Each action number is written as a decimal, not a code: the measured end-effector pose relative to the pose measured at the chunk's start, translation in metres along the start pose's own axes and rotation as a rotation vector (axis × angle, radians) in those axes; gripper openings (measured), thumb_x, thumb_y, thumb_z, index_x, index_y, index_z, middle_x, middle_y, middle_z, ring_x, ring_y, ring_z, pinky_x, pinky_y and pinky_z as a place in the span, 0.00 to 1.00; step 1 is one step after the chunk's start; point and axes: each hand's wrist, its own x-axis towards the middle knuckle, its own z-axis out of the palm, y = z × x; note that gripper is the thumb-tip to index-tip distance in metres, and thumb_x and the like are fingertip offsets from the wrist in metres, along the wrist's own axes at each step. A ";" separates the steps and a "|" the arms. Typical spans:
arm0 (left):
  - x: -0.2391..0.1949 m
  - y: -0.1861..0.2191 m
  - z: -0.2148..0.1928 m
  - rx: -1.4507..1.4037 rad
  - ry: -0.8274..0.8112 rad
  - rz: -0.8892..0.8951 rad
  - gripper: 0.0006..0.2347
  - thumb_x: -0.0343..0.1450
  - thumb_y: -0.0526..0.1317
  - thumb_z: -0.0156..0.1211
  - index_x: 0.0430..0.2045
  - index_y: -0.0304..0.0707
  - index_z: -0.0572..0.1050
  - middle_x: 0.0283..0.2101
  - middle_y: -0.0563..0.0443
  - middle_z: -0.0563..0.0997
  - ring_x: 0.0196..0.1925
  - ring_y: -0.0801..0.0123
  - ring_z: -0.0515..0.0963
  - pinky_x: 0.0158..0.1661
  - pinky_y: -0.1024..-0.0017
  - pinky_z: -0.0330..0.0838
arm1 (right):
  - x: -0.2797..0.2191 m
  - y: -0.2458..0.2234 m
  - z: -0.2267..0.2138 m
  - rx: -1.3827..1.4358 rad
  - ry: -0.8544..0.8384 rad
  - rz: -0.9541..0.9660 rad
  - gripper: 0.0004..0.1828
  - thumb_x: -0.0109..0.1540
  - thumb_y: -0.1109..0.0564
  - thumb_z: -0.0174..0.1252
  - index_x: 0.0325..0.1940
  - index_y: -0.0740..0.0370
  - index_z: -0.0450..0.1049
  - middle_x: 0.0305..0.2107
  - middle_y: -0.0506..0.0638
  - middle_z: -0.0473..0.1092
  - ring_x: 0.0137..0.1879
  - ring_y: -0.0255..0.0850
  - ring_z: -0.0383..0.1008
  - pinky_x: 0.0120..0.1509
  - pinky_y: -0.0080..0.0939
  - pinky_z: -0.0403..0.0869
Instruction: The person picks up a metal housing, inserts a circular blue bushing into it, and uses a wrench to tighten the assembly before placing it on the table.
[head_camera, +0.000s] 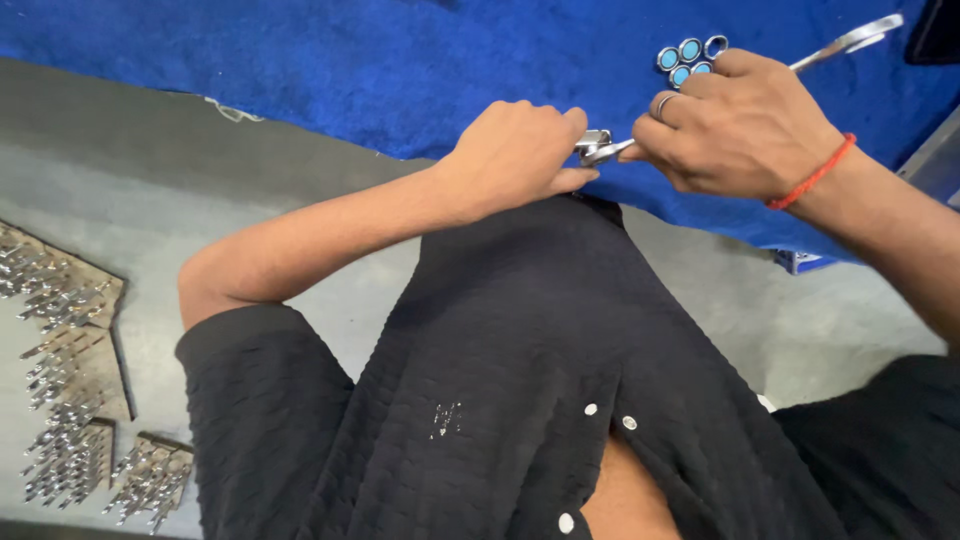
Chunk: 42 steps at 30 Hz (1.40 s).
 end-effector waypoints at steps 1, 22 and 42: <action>-0.003 -0.002 0.002 0.001 0.011 -0.017 0.20 0.70 0.54 0.65 0.31 0.32 0.74 0.24 0.40 0.79 0.27 0.46 0.81 0.27 0.53 0.73 | 0.000 0.001 0.006 0.027 0.025 0.009 0.20 0.66 0.41 0.63 0.27 0.52 0.70 0.21 0.41 0.67 0.31 0.37 0.72 0.39 0.39 0.65; -0.004 0.016 -0.009 -0.569 0.435 -0.274 0.18 0.67 0.48 0.70 0.41 0.35 0.72 0.25 0.44 0.76 0.25 0.56 0.78 0.29 0.63 0.73 | -0.020 -0.063 0.091 0.956 0.538 0.651 0.10 0.71 0.51 0.60 0.44 0.59 0.78 0.31 0.47 0.72 0.35 0.38 0.71 0.41 0.38 0.67; -0.005 0.047 -0.010 -0.497 0.207 -0.042 0.16 0.73 0.48 0.65 0.43 0.35 0.71 0.31 0.45 0.80 0.33 0.52 0.81 0.34 0.60 0.73 | -0.063 -0.018 0.048 0.552 0.396 0.377 0.09 0.63 0.52 0.68 0.36 0.58 0.78 0.22 0.49 0.67 0.29 0.47 0.66 0.36 0.46 0.64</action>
